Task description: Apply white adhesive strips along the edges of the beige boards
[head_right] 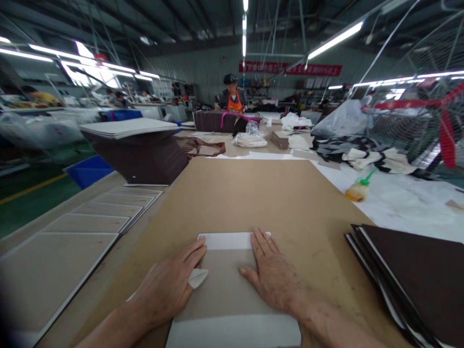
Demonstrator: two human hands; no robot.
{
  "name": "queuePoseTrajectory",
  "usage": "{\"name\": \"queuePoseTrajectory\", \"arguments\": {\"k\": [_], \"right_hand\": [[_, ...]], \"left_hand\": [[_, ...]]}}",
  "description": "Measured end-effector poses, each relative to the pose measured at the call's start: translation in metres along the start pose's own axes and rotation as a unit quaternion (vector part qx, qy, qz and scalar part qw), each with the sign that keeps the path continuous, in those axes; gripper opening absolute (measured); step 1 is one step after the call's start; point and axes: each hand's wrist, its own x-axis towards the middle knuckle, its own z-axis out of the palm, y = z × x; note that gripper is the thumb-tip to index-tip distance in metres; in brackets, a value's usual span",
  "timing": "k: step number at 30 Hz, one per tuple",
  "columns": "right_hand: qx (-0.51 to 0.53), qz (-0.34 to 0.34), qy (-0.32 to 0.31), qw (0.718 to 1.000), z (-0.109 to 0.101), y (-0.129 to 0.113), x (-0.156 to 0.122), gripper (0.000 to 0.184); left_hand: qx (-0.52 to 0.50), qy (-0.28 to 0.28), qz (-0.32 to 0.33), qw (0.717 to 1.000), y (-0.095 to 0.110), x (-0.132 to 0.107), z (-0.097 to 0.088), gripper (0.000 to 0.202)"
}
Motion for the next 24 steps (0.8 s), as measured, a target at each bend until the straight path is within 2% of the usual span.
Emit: {"name": "queuePoseTrajectory", "arguments": {"k": [3,5,8,11,16,20,24], "right_hand": [[-0.026,0.089,0.01,0.996,0.0,0.022,-0.015,0.08],[-0.033,0.128,0.017,0.991,-0.001,0.028,-0.024,0.081],[0.012,0.127,0.016,0.992,-0.001,0.025,-0.036,0.078],[0.113,0.112,0.039,0.986,-0.002,0.015,-0.041,0.076],[0.238,0.114,0.113,0.958,-0.007,0.007,-0.028,0.055],[0.307,0.151,0.13,0.93,-0.013,0.003,-0.017,0.037],[0.403,0.184,0.129,0.887,-0.022,0.003,-0.014,0.036]], "left_hand": [[0.0,0.008,0.002,1.0,0.001,0.0,-0.001,0.067],[0.003,0.009,0.002,1.0,0.001,0.0,-0.002,0.065],[0.004,0.011,-0.003,1.0,0.002,-0.002,-0.002,0.065],[0.012,0.029,-0.009,0.999,0.004,-0.004,-0.001,0.063],[0.024,0.051,-0.036,0.998,0.007,-0.004,0.001,0.052],[0.021,0.062,-0.037,0.997,0.005,-0.006,0.005,0.044],[0.008,0.06,-0.029,0.998,-0.001,-0.007,0.007,0.046]]}}
